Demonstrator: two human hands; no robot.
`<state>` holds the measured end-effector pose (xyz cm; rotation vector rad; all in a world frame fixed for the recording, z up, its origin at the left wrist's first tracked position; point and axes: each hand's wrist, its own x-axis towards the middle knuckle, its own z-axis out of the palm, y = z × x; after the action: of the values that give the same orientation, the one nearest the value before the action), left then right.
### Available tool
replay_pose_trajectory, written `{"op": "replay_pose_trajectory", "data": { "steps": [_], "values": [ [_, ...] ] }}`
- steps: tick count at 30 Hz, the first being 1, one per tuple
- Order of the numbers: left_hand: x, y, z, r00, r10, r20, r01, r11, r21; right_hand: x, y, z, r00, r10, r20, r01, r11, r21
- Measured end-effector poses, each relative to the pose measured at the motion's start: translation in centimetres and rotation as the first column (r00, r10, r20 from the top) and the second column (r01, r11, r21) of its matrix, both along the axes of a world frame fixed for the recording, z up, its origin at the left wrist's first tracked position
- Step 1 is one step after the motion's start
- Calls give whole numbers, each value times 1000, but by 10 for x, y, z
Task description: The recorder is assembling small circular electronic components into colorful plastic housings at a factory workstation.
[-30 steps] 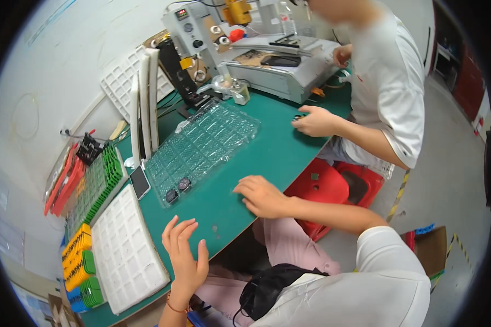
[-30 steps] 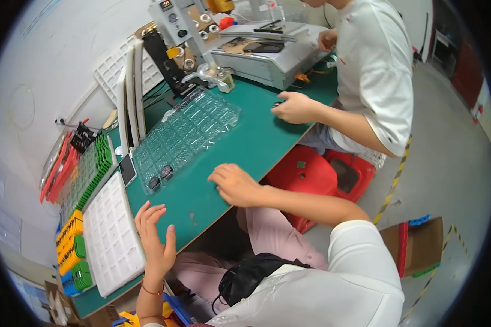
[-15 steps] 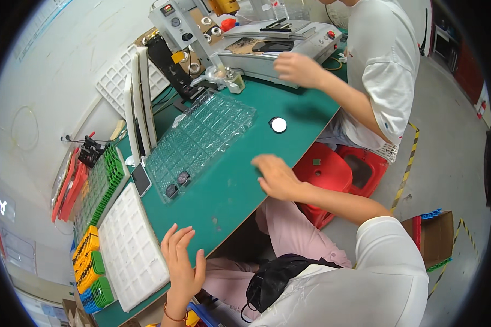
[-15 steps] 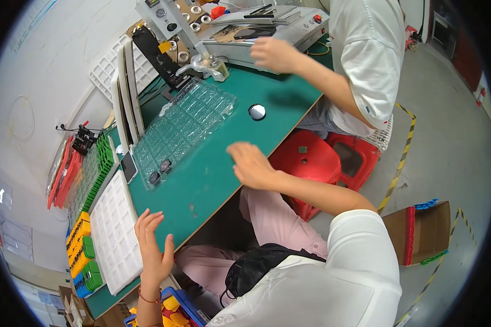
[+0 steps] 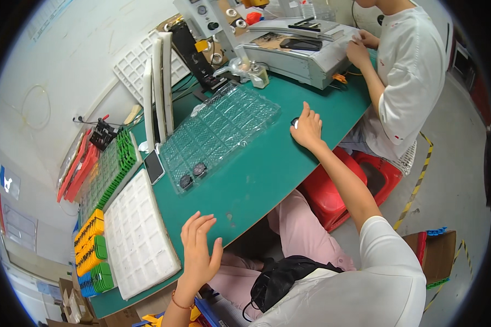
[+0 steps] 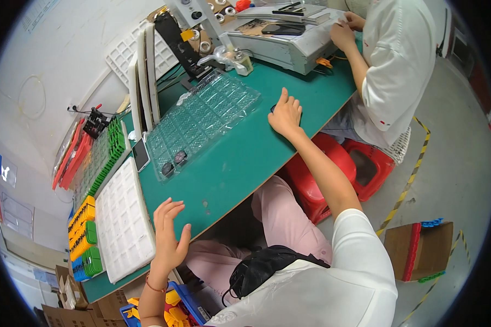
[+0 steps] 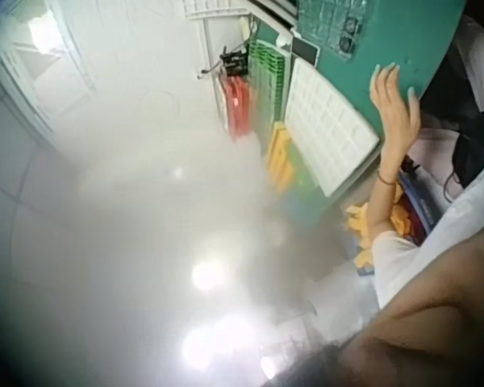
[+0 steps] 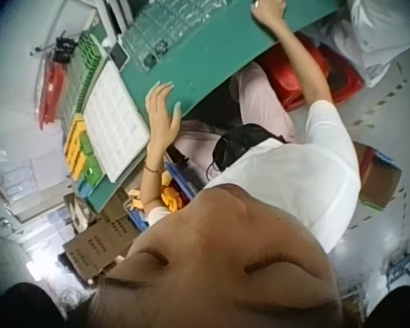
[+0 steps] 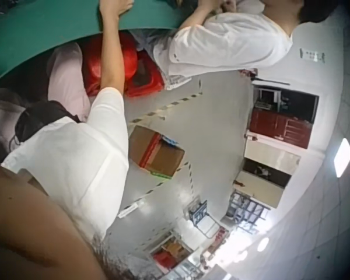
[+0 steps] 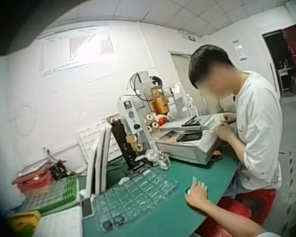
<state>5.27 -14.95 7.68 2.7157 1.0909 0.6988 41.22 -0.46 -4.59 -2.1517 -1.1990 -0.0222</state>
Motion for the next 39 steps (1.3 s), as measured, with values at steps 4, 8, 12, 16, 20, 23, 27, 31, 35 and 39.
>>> {"op": "replay_pose_trajectory", "data": {
  "steps": [4,8,12,16,20,23,27,31,35,39],
  "values": [
    [-10,24,-19,998,-12,56,16,997,-74,-37,-7,0,961,274,-35,-265,950,167],
    [-6,64,-45,938,135,318,12,907,-420,-112,-27,21,652,723,-228,-670,690,274],
    [0,121,-80,638,548,541,207,555,-806,-175,-23,41,340,900,-273,-853,417,314],
    [-9,150,-89,506,645,573,233,537,-811,-202,6,42,226,969,-100,-921,246,301],
    [-5,146,-94,269,668,694,357,600,-716,-213,25,32,121,993,-12,-947,119,300],
    [-3,143,-99,259,664,701,388,593,-706,-210,22,30,121,987,102,-917,71,392],
    [-5,141,-96,200,706,679,326,606,-726,-210,12,29,218,945,-243,-873,300,384],
    [-6,140,-91,193,690,698,309,633,-710,-206,17,25,187,786,-589,-845,435,312],
    [-7,141,-84,189,689,700,353,618,-703,-203,21,26,59,629,-775,-757,535,376],
    [-9,140,-82,183,692,698,391,601,-697,-202,28,29,-133,487,-863,-701,570,429]
  ]
}}
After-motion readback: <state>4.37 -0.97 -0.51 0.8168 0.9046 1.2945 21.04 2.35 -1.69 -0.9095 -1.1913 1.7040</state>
